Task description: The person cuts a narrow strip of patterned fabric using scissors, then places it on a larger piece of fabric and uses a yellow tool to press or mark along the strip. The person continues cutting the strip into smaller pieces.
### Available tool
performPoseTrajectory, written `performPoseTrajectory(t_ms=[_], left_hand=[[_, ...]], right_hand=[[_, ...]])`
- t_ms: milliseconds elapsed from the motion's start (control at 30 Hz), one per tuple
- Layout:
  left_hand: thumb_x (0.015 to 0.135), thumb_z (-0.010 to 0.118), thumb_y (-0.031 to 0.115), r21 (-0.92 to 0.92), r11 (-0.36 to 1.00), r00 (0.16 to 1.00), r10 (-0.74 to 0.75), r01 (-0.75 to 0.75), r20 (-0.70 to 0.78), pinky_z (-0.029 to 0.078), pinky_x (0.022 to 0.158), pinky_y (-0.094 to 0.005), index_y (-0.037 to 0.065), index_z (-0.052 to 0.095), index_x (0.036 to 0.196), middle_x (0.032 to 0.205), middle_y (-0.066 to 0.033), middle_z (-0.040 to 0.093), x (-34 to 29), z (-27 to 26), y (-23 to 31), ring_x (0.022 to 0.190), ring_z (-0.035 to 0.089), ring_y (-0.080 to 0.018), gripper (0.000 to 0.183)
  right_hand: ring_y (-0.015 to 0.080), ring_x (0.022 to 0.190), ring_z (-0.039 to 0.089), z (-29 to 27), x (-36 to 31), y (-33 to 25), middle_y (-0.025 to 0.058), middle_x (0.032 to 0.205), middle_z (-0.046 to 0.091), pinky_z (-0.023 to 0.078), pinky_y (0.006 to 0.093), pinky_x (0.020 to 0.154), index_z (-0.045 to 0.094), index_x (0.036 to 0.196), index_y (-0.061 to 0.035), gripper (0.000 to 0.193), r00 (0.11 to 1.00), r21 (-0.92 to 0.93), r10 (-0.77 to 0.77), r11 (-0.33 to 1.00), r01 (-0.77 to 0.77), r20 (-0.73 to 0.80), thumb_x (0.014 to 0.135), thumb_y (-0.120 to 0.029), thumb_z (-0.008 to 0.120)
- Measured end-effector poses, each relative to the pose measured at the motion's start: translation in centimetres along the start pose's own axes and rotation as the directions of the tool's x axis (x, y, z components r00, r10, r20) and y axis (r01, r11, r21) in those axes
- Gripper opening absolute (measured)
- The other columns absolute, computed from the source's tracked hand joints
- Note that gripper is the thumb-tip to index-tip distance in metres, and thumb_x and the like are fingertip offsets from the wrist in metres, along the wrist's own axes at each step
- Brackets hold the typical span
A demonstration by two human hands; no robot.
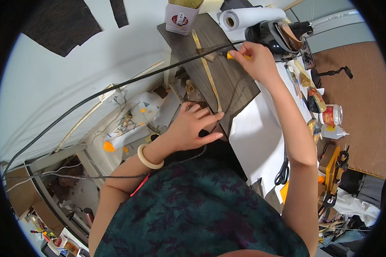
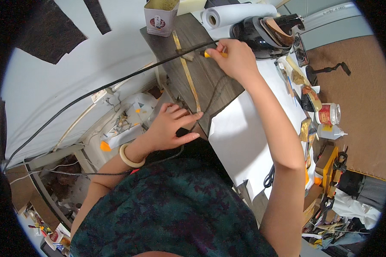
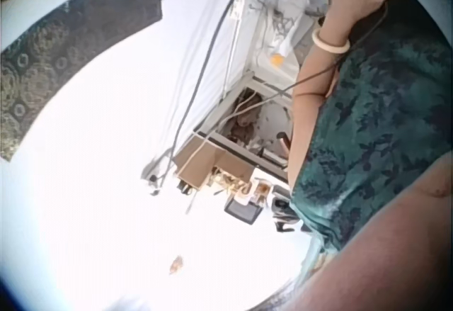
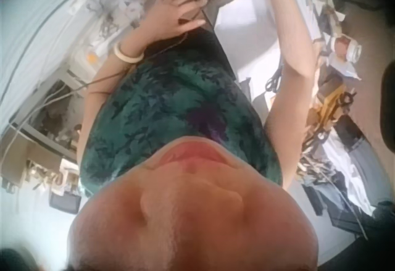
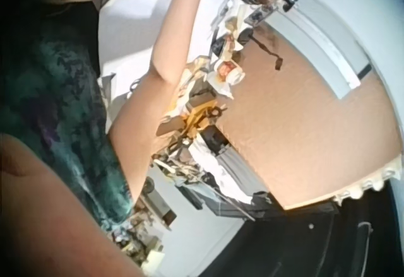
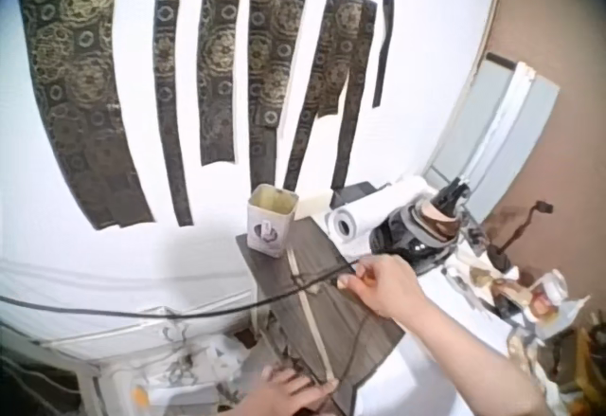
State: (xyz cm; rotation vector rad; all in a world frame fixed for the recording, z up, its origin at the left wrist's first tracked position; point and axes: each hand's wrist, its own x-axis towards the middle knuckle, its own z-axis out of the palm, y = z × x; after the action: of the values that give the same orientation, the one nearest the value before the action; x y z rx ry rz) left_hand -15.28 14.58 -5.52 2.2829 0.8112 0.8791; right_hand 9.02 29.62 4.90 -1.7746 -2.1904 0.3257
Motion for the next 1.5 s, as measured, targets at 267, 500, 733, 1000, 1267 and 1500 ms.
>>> performPoseTrajectory(t_ms=[267, 500, 733, 1000, 1267, 1500], left_hand=[[0.099, 0.073, 0.048, -0.102, 0.995, 0.996, 0.005, 0.004, 0.086, 0.039, 0.104, -0.0454, 0.013, 0.066, 0.146, 0.105, -0.0088, 0.070, 0.0, 0.5, -0.4, 0.102, 0.063, -0.0293, 0.060], [0.099, 0.072, 0.049, -0.106, 0.993, 0.990, -0.036, 0.051, 0.139, 0.039, 0.106, -0.0458, 0.013, 0.065, 0.148, 0.109, -0.0095, 0.073, -0.2, 0.1, 0.0, 0.102, 0.063, -0.0301, 0.061], [0.103, 0.068, 0.043, -0.085, 0.994, 0.990, -0.052, 0.064, 0.128, 0.040, 0.102, -0.0451, 0.015, 0.065, 0.149, 0.100, -0.0099, 0.072, 0.0, -0.4, 0.7, 0.093, 0.063, -0.0297, 0.053], [0.107, 0.062, 0.026, -0.128, 0.992, 0.999, -0.013, 0.008, -0.038, 0.043, 0.091, -0.0417, 0.010, 0.065, 0.147, 0.090, -0.0100, 0.070, 0.1, 1.2, 0.0, 0.088, 0.065, -0.0293, 0.042], [0.103, 0.066, 0.014, -0.164, 0.986, 0.985, -0.052, 0.025, -0.167, 0.049, 0.073, -0.0424, 0.005, 0.070, 0.134, 0.081, -0.0113, 0.068, 1.0, 0.6, 0.5, 0.075, 0.065, -0.0309, 0.032], [0.097, 0.073, 0.004, -0.402, 0.888, 0.906, -0.341, 0.222, -0.251, 0.051, 0.068, -0.0331, 0.000, 0.065, 0.089, 0.078, -0.0102, 0.066, 1.0, 3.3, 0.8, 0.070, 0.062, -0.0194, 0.012]], right_hand=[[0.0357, 0.075, 0.073, 0.1, 0.3, -1.5, 0.0141, 0.072, 0.072, 0.056, 0.0431, 0.070, 0.070, 0.078, -0.0022, 0.042, 0.999, -0.026, 0.035, 0.999, -0.035, 0.022, 0.092, -0.040, 0.083], [0.0343, 0.082, 0.075, 0.9, 3.4, -2.7, 0.0123, 0.079, 0.075, 0.058, 0.0452, 0.074, 0.074, 0.082, -0.0062, 0.040, 0.995, -0.132, 0.090, 0.988, -0.086, 0.031, 0.093, -0.044, 0.080], [0.0364, 0.085, 0.075, 2.0, 2.8, -1.8, 0.0149, 0.083, 0.076, 0.058, 0.0477, 0.077, 0.075, 0.087, -0.0053, 0.042, 0.994, -0.112, 0.074, 0.990, -0.083, -0.083, 0.093, -0.046, 0.079], [0.0256, 0.080, 0.075, -8.5, -5.5, -4.5, 0.0136, 0.081, 0.075, 0.057, 0.0395, 0.076, 0.074, 0.089, -0.0014, 0.031, 0.996, 0.187, -0.006, 0.982, -0.011, 0.088, 0.094, -0.031, 0.082], [0.0257, 0.079, 0.073, -9.5, 8.5, -10.6, 0.0156, 0.084, 0.076, 0.057, 0.0391, 0.073, 0.079, 0.096, -0.0013, 0.037, 0.980, -0.035, -0.042, 0.999, 0.036, -0.192, 0.096, -0.038, 0.076], [0.0336, 0.096, 0.080, -2.8, 19.4, -11.1, 0.0222, 0.099, 0.080, 0.063, 0.0428, 0.081, 0.083, 0.091, -0.0004, 0.031, 0.993, -0.301, -0.017, 0.952, 0.052, 0.118, 0.074, -0.026, 0.088]])
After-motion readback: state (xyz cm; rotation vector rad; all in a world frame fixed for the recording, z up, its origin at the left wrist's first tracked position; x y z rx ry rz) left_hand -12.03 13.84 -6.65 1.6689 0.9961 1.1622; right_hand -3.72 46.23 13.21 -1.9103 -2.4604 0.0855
